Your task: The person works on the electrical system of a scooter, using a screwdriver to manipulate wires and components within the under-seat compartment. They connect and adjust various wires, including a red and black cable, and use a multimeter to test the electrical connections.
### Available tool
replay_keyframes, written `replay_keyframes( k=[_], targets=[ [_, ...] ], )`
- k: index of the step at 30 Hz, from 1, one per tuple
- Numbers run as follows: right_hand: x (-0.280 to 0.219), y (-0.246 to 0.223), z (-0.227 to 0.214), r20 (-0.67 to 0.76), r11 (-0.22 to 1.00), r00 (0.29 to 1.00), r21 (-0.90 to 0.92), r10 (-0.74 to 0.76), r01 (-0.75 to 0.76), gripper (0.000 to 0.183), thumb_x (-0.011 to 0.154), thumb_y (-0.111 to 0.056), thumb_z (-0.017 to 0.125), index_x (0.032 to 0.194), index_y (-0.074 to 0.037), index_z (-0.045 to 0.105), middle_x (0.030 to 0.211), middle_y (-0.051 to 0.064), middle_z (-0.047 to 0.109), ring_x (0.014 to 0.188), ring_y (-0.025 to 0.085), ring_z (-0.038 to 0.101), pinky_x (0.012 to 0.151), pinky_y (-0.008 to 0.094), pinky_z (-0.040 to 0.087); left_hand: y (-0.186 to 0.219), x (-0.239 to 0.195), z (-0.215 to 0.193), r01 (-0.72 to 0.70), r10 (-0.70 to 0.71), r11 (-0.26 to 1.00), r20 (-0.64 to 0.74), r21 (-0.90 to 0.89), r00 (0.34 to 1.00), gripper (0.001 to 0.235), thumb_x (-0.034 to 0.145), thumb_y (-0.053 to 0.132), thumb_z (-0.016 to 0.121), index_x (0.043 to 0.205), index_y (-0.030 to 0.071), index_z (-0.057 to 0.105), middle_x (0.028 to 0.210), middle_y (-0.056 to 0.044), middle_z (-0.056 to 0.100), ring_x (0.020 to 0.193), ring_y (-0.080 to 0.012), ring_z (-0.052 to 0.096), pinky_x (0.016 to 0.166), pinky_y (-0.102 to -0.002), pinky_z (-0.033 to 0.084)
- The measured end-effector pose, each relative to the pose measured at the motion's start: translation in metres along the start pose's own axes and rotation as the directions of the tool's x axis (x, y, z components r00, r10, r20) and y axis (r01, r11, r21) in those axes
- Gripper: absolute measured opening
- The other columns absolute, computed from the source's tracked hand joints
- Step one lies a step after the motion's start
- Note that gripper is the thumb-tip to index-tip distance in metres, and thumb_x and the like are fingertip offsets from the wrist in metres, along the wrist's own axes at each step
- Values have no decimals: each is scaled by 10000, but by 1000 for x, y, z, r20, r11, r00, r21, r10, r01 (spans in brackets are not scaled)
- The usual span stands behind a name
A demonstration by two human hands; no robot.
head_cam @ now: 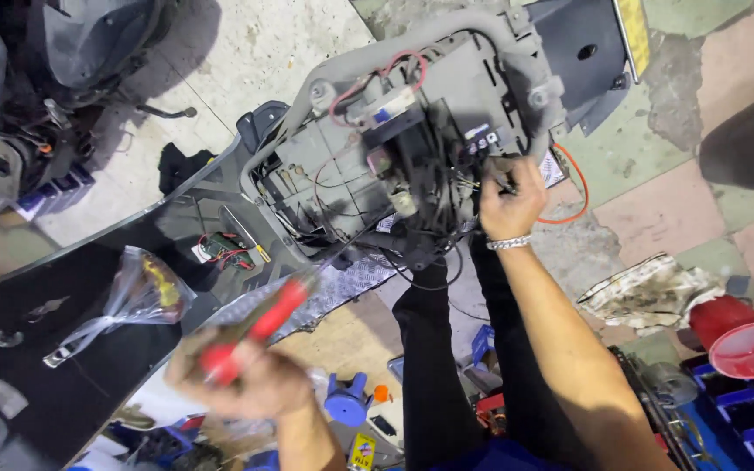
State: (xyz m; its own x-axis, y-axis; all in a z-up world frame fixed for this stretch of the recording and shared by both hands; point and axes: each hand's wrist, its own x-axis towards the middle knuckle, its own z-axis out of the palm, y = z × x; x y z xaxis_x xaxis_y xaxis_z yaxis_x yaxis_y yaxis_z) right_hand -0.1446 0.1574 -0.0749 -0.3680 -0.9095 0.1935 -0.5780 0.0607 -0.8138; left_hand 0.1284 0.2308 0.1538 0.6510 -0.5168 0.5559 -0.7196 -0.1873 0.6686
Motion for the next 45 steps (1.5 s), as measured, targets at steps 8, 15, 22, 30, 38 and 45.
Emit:
replay_keyframes(
  k=[8, 15, 22, 30, 38, 45],
  targets=[
    [-4, 9, 9, -45, 996, 998, -89, -35, 30, 250, 945, -266, 787, 795, -130, 642, 690, 35, 542, 645, 298, 634, 635, 366, 526, 55, -35, 123, -163, 243, 961, 400, -223, 884, 375, 894, 191, 765, 1111, -66, 600, 967, -203, 675, 800, -291, 612, 771, -397, 517],
    [4, -9, -1, 25, 995, 995, -11, 98, -97, 165, 907, -169, 793, 830, -92, 670, 652, 76, 560, 628, 362, 648, 583, 422, 527, 60, -39, 154, -201, 283, 954, 447, -223, 848, 327, 923, 181, 750, 1098, -61, 615, 998, -170, 673, 829, -287, 633, 806, -379, 537],
    [-4, 2, 5, 0, 994, 995, 30, 103, -103, 120, 921, -190, 793, 842, -150, 712, 670, 40, 556, 591, 339, 659, 560, 375, 536, 63, -43, 162, -184, 280, 953, 471, -240, 836, 321, 948, 196, 738, 1111, -43, 601, 966, -184, 653, 807, -293, 676, 785, -367, 549],
    [2, -4, 1, 5, 994, 995, 43, 104, -104, 120, 922, -192, 780, 833, -146, 714, 684, 43, 558, 595, 367, 660, 553, 379, 544, 65, -40, 164, -228, 325, 941, 482, -249, 814, 309, 955, 197, 727, 1110, -38, 601, 980, -172, 654, 809, -303, 660, 781, -378, 537],
    [2, -5, 0, 13, 994, 994, 29, 104, -104, 105, 904, -182, 792, 841, -153, 714, 717, 48, 586, 628, 355, 679, 568, 392, 555, 72, -41, 167, -372, 489, 872, 533, -319, 690, 255, 923, 183, 750, 1062, -3, 645, 911, -144, 697, 725, -330, 647, 707, -419, 519],
    [0, -4, 2, -29, 996, 997, 55, 77, -75, 81, 917, -187, 772, 854, -181, 723, 732, 10, 588, 574, 314, 672, 544, 340, 552, 142, -16, 174, -641, 557, 750, 680, -165, 476, 318, 874, 327, 818, 924, 65, 645, 659, -90, 557, 613, -264, 538, 651, -361, 443]
  ],
)
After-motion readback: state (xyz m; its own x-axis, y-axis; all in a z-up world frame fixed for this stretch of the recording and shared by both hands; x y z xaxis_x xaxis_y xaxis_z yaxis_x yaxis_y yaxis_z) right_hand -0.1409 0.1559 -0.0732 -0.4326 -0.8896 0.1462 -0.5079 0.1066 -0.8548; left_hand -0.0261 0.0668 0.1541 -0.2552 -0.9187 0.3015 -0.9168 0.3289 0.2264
